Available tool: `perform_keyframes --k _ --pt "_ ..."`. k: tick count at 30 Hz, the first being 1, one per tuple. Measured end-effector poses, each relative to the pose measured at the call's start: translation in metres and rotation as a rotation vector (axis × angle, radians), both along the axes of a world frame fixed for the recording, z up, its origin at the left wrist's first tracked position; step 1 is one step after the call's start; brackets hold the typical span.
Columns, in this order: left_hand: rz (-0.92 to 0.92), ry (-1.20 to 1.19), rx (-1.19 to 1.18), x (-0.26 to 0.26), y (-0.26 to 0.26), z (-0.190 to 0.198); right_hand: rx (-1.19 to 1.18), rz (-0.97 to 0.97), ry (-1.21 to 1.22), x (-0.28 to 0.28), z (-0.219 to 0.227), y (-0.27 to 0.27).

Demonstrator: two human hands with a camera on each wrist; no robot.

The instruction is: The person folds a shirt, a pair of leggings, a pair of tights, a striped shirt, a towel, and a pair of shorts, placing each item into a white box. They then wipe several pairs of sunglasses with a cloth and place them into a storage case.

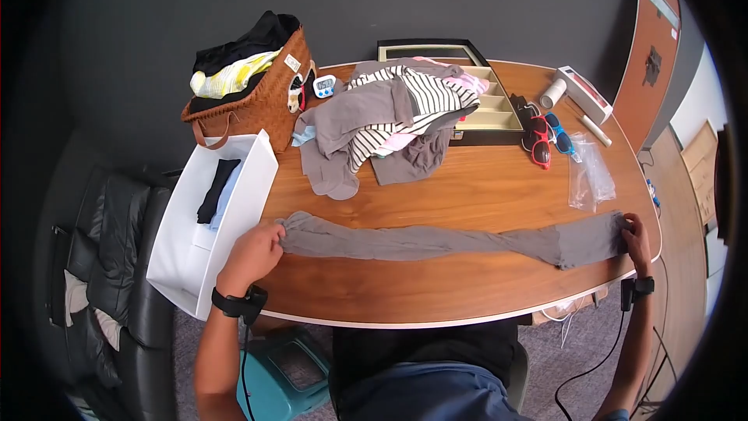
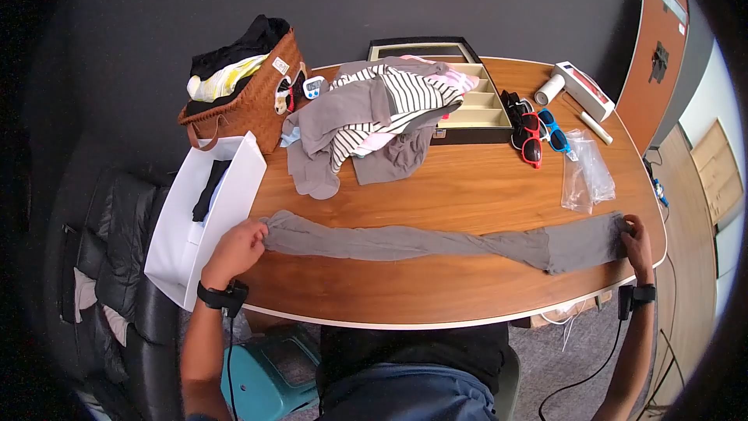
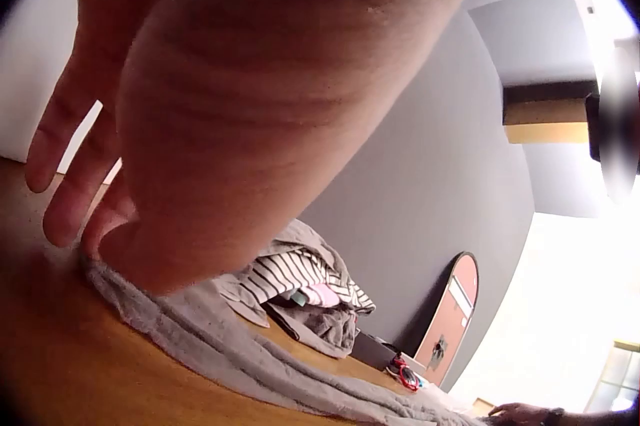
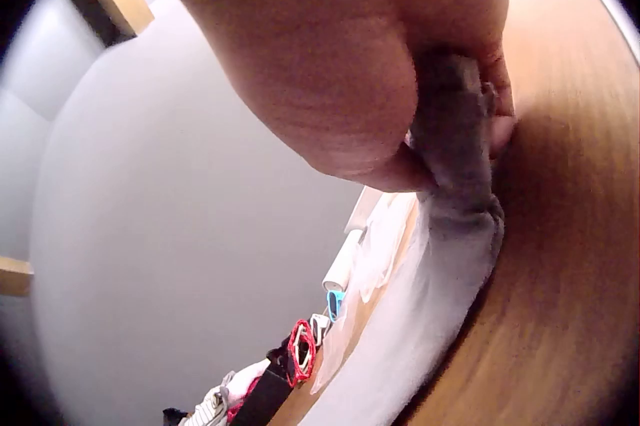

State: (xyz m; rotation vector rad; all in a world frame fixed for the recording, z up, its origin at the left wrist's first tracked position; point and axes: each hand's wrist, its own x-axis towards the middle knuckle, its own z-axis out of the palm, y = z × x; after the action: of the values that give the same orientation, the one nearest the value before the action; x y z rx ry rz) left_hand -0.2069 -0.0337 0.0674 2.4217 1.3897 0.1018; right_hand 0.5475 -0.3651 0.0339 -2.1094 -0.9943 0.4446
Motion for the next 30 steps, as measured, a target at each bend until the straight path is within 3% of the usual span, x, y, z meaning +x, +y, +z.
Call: perform_keyframes --k 2,3,4,5,6,10,12,15,19,21,24,30 --pt "0.035 -0.192 0.260 0.008 0.005 -0.006 -0.106 0.007 0.009 0.006 -0.005 0.004" --pt "-0.021 -0.198 0.317 0.014 0.006 -0.004 0.027 0.030 0.114 0.029 -0.033 0.000" --pt "-0.093 -0.223 0.367 0.018 0.005 -0.003 -0.132 0.041 -0.102 0.002 -0.003 0.008" --pt "-0.091 -0.182 0.322 0.022 0.006 -0.008 -0.185 -0.003 -0.174 -0.022 0.017 0.016" --pt "-0.085 -0.127 0.287 0.024 0.011 -0.016 -0.202 0.069 -0.192 -0.021 0.018 0.020" --pt "-0.045 -0.144 0.252 0.016 0.039 -0.038 -0.153 0.063 -0.254 -0.005 0.002 0.050" --pt "0.037 -0.126 0.349 0.016 0.054 -0.049 -0.139 0.036 -0.258 0.003 -0.002 0.065" --pt "0.074 -0.175 0.392 0.021 0.054 -0.039 -0.140 0.024 -0.222 0.006 0.000 0.075" --pt "0.122 -0.202 0.385 0.030 0.034 -0.019 -0.327 0.030 -0.158 -0.011 0.031 0.061" --pt "0.123 -0.205 0.362 0.031 0.029 -0.016 -0.242 0.065 -0.485 0.002 0.016 0.049" --pt "0.124 -0.208 0.352 0.035 0.030 -0.012 -0.201 0.070 -0.540 -0.012 0.029 0.053" --pt "0.130 -0.207 0.369 0.034 0.031 -0.008 -0.506 0.124 -0.329 -0.012 0.038 0.071"
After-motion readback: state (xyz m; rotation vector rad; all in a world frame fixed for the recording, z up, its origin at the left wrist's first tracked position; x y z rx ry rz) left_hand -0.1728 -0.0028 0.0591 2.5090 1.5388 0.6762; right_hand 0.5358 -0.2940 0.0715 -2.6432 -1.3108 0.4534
